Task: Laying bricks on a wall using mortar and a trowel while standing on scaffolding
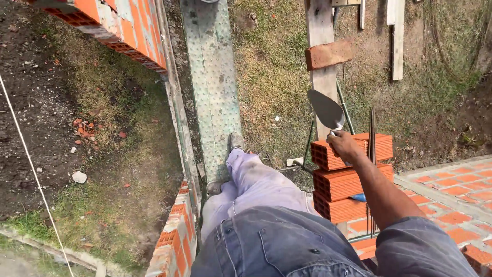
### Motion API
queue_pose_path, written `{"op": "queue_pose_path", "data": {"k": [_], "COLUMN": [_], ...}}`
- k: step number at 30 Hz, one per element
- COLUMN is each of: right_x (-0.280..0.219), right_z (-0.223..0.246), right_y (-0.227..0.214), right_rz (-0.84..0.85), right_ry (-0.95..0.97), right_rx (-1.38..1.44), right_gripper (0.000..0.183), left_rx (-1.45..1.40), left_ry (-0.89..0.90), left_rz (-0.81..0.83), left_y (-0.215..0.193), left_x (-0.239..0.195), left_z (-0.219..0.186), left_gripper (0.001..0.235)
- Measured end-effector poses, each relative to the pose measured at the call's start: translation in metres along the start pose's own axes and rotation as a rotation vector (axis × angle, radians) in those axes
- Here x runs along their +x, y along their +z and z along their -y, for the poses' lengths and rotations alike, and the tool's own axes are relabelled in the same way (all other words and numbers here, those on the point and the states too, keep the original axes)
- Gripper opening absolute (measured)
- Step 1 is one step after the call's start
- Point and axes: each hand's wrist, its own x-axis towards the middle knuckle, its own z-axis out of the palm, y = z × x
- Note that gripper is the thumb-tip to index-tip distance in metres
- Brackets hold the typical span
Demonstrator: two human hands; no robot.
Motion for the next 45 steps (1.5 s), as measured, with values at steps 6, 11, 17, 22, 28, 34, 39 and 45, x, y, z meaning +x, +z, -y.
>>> {"op": "queue_pose_path", "data": {"k": [6, 11, 17, 22, 28, 34, 39, 45], "right_x": [0.015, 0.043, 0.047, 0.111, 0.151, 0.158, 0.135, 0.141], "right_z": [0.055, 0.067, 0.100, 0.061, -0.132, -0.202, -0.192, -0.151], "right_y": [-0.071, -0.085, -0.091, -0.088, -0.099, -0.111, -0.108, -0.108], "right_rz": [0.044, 0.047, -0.026, 0.186, 0.107, 0.776, 0.805, 1.003], "right_ry": [0.103, 0.113, 0.312, 0.358, -0.897, -0.929, -1.024, -0.988], "right_rx": [0.069, 0.042, 0.173, -0.672, -1.388, -1.502, -1.400, -1.531], "right_gripper": [0.050, 0.029, 0.052, 0.041, 0.038, 0.054, 0.053, 0.050], "left_rx": [-0.044, 0.128, 0.544, 0.848, 0.893, 1.034, 1.027, 1.131], "left_ry": [-0.004, 0.053, 0.426, 0.746, 0.815, 0.853, 0.985, 1.311], "left_rz": [0.084, 0.156, 0.258, 0.375, 0.339, 0.237, 0.032, -0.324], "left_y": [-0.001, -0.013, 0.072, 0.154, 0.265, 0.331, 0.401, 0.368], "left_x": [-0.016, -0.036, 0.092, 0.198, 0.328, 0.379, 0.475, 0.480], "left_z": [-0.233, -0.444, -0.597, -0.742, -0.921, -1.043, -1.040, -1.074], "left_gripper": [0.047, 0.047, 0.050, 0.069, 0.082, 0.085, 0.108, 0.061]}}
